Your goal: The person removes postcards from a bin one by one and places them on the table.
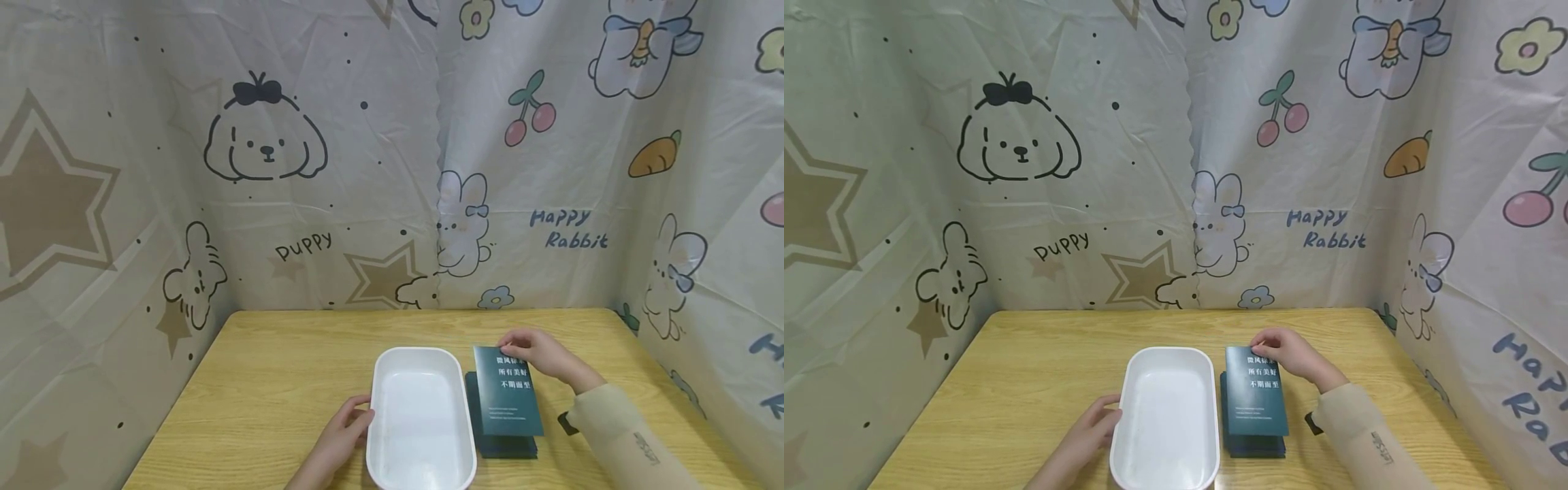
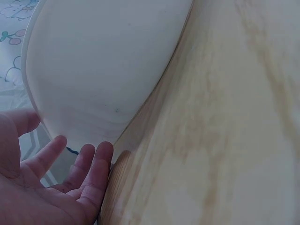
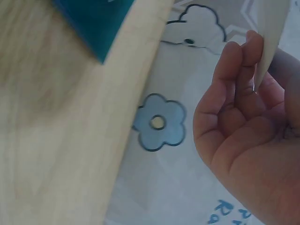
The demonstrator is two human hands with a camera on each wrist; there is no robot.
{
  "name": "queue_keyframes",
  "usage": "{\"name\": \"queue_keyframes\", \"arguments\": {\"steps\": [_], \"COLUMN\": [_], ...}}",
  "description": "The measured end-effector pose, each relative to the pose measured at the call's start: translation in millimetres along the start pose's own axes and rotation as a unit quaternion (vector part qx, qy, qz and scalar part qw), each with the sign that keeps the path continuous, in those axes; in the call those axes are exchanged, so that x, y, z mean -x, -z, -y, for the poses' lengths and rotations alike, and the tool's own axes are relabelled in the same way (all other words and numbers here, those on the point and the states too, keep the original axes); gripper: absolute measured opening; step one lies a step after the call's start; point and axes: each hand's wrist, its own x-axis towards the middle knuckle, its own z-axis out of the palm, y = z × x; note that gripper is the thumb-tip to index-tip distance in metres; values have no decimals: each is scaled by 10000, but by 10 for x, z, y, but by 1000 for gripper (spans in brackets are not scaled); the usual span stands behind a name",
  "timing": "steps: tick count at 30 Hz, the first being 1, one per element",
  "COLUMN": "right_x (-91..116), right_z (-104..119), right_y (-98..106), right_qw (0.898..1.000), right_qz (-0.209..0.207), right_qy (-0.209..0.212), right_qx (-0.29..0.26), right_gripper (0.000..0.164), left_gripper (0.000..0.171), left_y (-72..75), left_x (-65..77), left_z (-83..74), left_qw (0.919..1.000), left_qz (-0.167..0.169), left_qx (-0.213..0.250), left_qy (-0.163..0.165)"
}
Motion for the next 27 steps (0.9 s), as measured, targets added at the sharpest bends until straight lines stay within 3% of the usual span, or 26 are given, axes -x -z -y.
{"name": "queue_keyframes", "arguments": {"steps": [8, 19, 27], "right_x": [-60, -135, -153], "right_z": [-256, -337, -359], "right_y": [-146, -297, -331], "right_qw": [9997, 9983, 9989], "right_qz": [242, 490, 419], "right_qy": [7, 290, -105], "right_qx": [-95, 123, 192], "right_gripper": [17, 18, 13], "left_gripper": [50, 49, 48], "left_y": [3, 7, 5], "left_x": [1, 5, -6], "left_z": [-3, -1, 13], "left_qw": [10000, 10000, 9999], "left_qz": [13, 16, 43], "left_qx": [47, 60, -28], "left_qy": [11, 26, 119]}}
